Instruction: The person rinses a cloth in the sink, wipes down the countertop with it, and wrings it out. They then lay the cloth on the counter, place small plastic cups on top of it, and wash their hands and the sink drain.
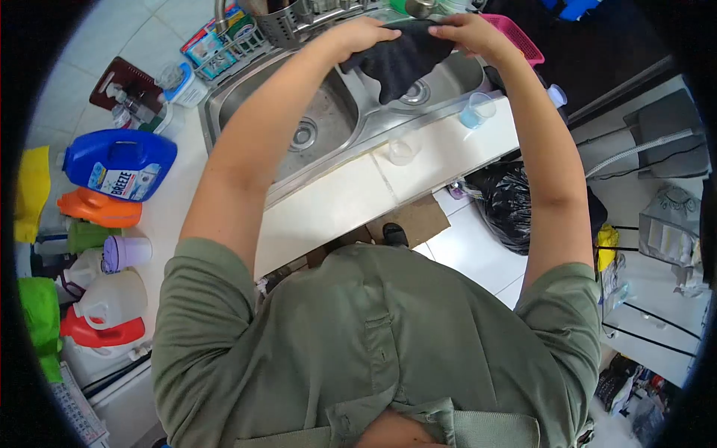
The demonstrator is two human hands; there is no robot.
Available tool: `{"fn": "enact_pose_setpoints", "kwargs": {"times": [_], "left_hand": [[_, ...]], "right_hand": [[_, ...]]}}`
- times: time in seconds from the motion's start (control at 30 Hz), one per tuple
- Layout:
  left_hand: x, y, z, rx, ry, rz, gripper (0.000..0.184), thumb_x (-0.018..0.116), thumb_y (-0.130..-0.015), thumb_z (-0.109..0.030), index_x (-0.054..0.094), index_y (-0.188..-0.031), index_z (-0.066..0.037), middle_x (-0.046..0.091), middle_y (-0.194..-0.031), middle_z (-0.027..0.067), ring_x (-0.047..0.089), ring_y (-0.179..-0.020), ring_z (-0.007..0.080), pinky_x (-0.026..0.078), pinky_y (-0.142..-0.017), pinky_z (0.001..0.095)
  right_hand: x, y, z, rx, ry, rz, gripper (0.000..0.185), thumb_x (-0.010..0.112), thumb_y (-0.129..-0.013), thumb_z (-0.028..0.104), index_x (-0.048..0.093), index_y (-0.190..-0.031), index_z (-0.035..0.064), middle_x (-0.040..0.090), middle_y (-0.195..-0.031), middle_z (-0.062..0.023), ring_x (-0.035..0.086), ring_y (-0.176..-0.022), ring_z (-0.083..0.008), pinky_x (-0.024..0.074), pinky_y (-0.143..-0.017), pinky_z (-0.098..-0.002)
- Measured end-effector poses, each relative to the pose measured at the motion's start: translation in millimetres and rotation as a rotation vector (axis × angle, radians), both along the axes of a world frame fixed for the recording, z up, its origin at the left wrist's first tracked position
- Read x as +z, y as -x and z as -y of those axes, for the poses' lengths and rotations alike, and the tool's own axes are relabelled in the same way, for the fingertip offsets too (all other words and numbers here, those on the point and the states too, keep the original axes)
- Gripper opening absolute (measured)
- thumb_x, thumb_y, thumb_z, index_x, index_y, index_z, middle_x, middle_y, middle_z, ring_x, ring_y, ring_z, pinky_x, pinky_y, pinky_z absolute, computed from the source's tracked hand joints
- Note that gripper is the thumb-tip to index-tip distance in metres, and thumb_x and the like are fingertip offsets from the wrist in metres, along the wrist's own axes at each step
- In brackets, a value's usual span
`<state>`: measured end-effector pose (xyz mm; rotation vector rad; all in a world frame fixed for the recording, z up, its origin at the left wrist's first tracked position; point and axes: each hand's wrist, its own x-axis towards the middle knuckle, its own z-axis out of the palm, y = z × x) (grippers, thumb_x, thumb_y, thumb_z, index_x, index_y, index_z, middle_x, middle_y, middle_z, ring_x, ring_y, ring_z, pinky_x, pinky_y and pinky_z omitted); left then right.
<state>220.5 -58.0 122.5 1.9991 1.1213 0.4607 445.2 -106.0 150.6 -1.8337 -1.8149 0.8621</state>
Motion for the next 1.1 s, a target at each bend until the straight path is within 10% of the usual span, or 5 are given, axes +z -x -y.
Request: {"fn": "enact_pose_setpoints", "kwargs": {"times": [0.27, 0.47, 0.67, 0.77, 1.1], "left_hand": [[-35, -42, -9, 0.273, 0.749, 0.325, 0.034, 0.055, -0.085, -0.034, 0.06, -0.094, -0.002, 0.065, -0.082, 0.0107, 0.063, -0.07, 0.0226, 0.052, -0.065, 0.0374], [-5, -80, 9, 0.138, -0.297, 0.122, 0.029, 0.057, -0.081, -0.022, 0.059, -0.097, 0.003, 0.062, -0.084, 0.0181, 0.06, -0.073, 0.028, 0.047, -0.068, 0.035], [-42, -107, 94, -0.425, -0.649, -0.122, 0.061, 0.056, -0.076, -0.05, 0.054, -0.116, -0.004, 0.064, -0.083, 0.0153, 0.063, -0.072, 0.0286, 0.051, -0.065, 0.0344], [-23, -114, 108, -0.425, 0.136, -0.47, 0.052, 0.064, -0.075, -0.04, 0.057, -0.113, -0.006, 0.058, -0.062, 0.0067, 0.059, -0.052, 0.0154, 0.048, -0.044, 0.0281], [-64, -151, 89, -0.559, -0.414, -0.343, 0.017, 0.066, -0.07, -0.02, 0.06, -0.078, -0.006, 0.06, -0.076, 0.0095, 0.058, -0.069, 0.0253, 0.046, -0.064, 0.036]], "right_hand": [[-52, -35, 96, 0.222, -0.012, 0.628, 0.068, 0.074, -0.055, 0.039, 0.057, -0.113, 0.0099, 0.058, -0.108, -0.0185, 0.057, -0.097, -0.0329, 0.0455, -0.084, -0.0377], [-48, -87, 86, 0.022, -0.281, 0.502, 0.048, 0.066, -0.062, 0.027, 0.059, -0.105, 0.0063, 0.062, -0.098, -0.0165, 0.059, -0.092, -0.0315, 0.0469, -0.08, -0.0378], [-16, -122, 99, -0.11, -0.39, 0.378, 0.048, 0.068, -0.062, 0.027, 0.058, -0.105, 0.0066, 0.062, -0.085, -0.0148, 0.06, -0.079, -0.0272, 0.0469, -0.073, -0.0342], [-22, -130, 103, -0.078, -0.424, 0.381, 0.048, 0.07, -0.064, 0.025, 0.058, -0.107, 0.0061, 0.062, -0.085, -0.0143, 0.06, -0.077, -0.0245, 0.0475, -0.072, -0.032], [-45, -129, 104, -0.057, -0.354, 0.348, 0.045, 0.067, -0.063, 0.025, 0.058, -0.102, 0.0043, 0.062, -0.081, -0.0167, 0.061, -0.076, -0.028, 0.0473, -0.069, -0.0351]]}}
